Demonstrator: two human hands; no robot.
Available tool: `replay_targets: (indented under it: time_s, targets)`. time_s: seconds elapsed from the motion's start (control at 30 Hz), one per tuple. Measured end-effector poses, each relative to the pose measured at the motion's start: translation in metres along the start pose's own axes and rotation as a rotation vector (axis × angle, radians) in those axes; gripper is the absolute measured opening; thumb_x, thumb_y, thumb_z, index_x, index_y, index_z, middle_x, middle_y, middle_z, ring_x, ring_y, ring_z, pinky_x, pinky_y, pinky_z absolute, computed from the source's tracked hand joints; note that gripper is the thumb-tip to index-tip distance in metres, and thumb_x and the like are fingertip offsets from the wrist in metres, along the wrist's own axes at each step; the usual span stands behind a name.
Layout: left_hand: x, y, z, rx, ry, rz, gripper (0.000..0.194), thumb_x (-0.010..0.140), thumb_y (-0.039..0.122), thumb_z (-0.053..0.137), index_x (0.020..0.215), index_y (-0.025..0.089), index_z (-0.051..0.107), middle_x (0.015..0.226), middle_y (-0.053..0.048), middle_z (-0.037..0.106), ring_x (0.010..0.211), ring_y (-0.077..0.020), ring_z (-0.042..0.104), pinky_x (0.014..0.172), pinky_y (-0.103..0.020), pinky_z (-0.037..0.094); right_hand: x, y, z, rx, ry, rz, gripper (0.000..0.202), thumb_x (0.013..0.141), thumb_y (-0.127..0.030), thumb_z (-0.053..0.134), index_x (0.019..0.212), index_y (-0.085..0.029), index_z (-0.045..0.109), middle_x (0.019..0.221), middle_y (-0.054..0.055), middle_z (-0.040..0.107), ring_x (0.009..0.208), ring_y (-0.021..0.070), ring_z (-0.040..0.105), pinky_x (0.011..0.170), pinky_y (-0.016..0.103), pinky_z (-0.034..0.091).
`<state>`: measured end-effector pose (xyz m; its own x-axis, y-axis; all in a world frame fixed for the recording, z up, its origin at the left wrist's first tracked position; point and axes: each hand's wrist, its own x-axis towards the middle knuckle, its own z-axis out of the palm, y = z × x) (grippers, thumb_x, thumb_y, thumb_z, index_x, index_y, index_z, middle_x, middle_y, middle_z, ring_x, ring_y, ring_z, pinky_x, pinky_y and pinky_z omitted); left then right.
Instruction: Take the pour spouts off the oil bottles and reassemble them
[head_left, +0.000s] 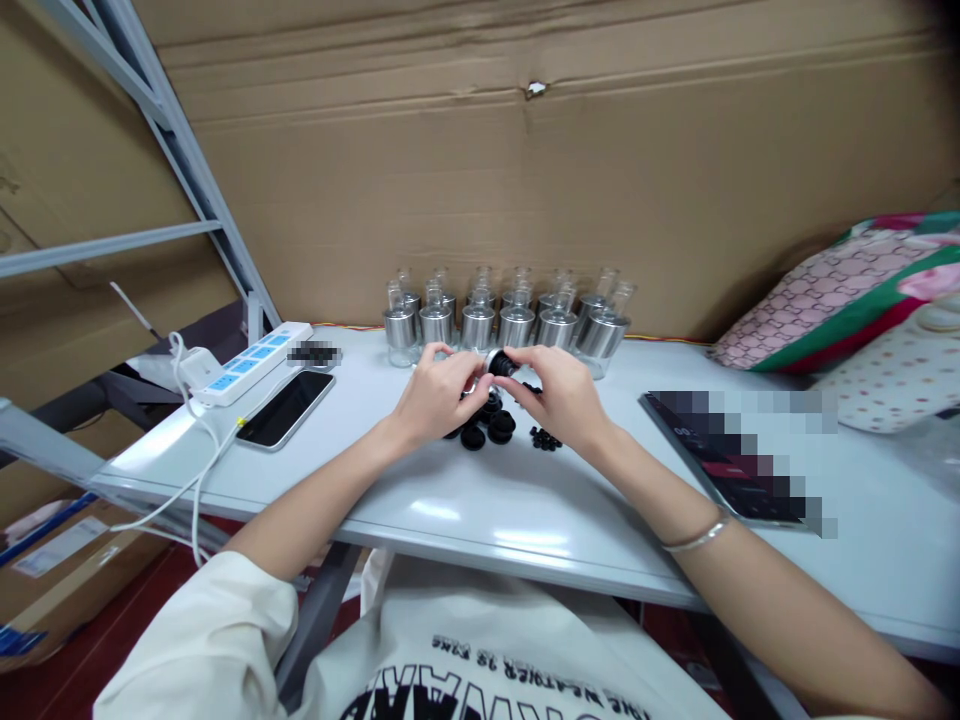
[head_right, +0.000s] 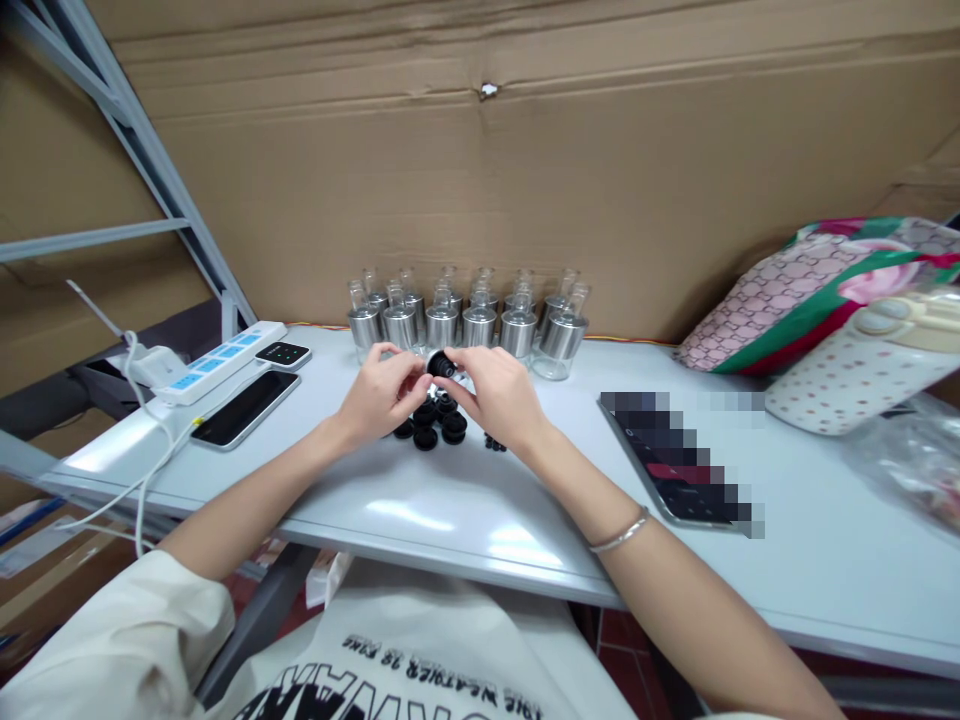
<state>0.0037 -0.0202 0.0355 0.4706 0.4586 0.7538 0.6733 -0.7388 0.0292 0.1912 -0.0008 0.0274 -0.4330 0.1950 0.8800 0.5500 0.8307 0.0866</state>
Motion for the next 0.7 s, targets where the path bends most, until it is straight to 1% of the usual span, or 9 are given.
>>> replay_targets:
  time_s: [0.1, 0.17, 0.3, 0.37, 0.43, 0.53, 0.63, 0.7]
  targets:
    - [0.0, 0.001, -0.001, -0.007, 0.013, 0.015, 0.021, 0.094, 0.028, 0.039, 0.078, 0.018, 0.048, 0.063, 0.004, 0.057, 0.052, -0.0104, 0.046, 0.083, -0.033, 0.038, 0.001, 0.001, -0.001, -0.034, -0.019, -0.008, 0.019, 0.093, -0.034, 0.05, 0.1, -0.017, 0.055, 0.08, 0.007, 0.069, 0.07, 0.0196, 0.064, 0.062, 0.031, 0.045]
    - [0.0, 0.002, -0.001, -0.008, 0.02, 0.028, 0.017, 0.092, 0.025, 0.041, 0.08, 0.018, 0.049, 0.064, 0.004, 0.058, 0.053, -0.0101, 0.048, 0.084, -0.033, 0.038, 0.001, 0.0, -0.002, -0.043, -0.028, -0.003, 0.018, 0.093, -0.035, 0.049, 0.096, -0.018, 0.054, 0.078, 0.007, 0.068, 0.069, 0.0195, 0.063, 0.062, 0.031, 0.044]
    - [-0.001, -0.002, 0.0, 0.008, 0.062, 0.03, 0.005, 0.09, 0.021, 0.047, 0.091, 0.018, 0.051, 0.068, 0.005, 0.061, 0.055, -0.0095, 0.053, 0.084, -0.033, 0.037, 0.002, -0.001, -0.002, -0.03, 0.009, 0.051, 0.021, 0.094, -0.04, 0.044, 0.092, -0.019, 0.048, 0.074, 0.005, 0.063, 0.06, 0.0171, 0.056, 0.058, 0.029, 0.042]
    - [-0.001, -0.006, 0.001, 0.023, 0.102, 0.026, 0.01, 0.09, 0.025, 0.05, 0.098, 0.018, 0.049, 0.07, 0.005, 0.062, 0.056, -0.0098, 0.054, 0.082, -0.032, 0.038, 0.002, -0.001, -0.002, -0.015, 0.016, 0.083, 0.024, 0.095, -0.043, 0.039, 0.09, -0.02, 0.045, 0.07, 0.004, 0.061, 0.056, 0.0163, 0.052, 0.056, 0.028, 0.041]
    - [-0.001, -0.009, 0.002, 0.049, 0.129, 0.041, 0.016, 0.091, 0.03, 0.051, 0.101, 0.018, 0.047, 0.071, 0.004, 0.062, 0.059, -0.0107, 0.056, 0.081, -0.032, 0.038, 0.003, -0.003, -0.002, -0.007, -0.019, 0.123, 0.029, 0.096, -0.045, 0.032, 0.085, -0.021, 0.044, 0.064, 0.002, 0.058, 0.053, 0.0165, 0.05, 0.055, 0.028, 0.04]
    - [0.0, -0.009, 0.0, 0.095, 0.137, 0.137, 0.015, 0.093, 0.033, 0.051, 0.097, 0.019, 0.048, 0.074, 0.003, 0.064, 0.062, -0.0108, 0.058, 0.084, -0.032, 0.037, 0.005, -0.005, -0.004, 0.047, -0.125, 0.248, 0.039, 0.097, -0.046, 0.023, 0.073, -0.022, 0.044, 0.054, 0.001, 0.054, 0.05, 0.0161, 0.047, 0.054, 0.028, 0.037]
    - [0.001, -0.007, -0.003, 0.138, 0.138, 0.244, 0.013, 0.095, 0.033, 0.048, 0.095, 0.019, 0.051, 0.077, 0.003, 0.067, 0.065, -0.0105, 0.06, 0.088, -0.033, 0.035, 0.008, -0.008, -0.007, 0.216, -0.219, 0.462, 0.051, 0.095, -0.051, 0.02, 0.057, -0.022, 0.039, 0.046, 0.0, 0.051, 0.044, 0.0135, 0.046, 0.051, 0.027, 0.035]
    - [0.002, -0.006, -0.004, 0.165, 0.135, 0.265, 0.018, 0.095, 0.036, 0.048, 0.095, 0.019, 0.053, 0.078, 0.003, 0.068, 0.067, -0.0108, 0.061, 0.088, -0.033, 0.034, 0.01, -0.01, -0.008, 0.358, -0.251, 0.607, 0.059, 0.094, -0.057, 0.022, 0.049, -0.022, 0.037, 0.039, -0.001, 0.047, 0.04, 0.0117, 0.045, 0.05, 0.026, 0.036]
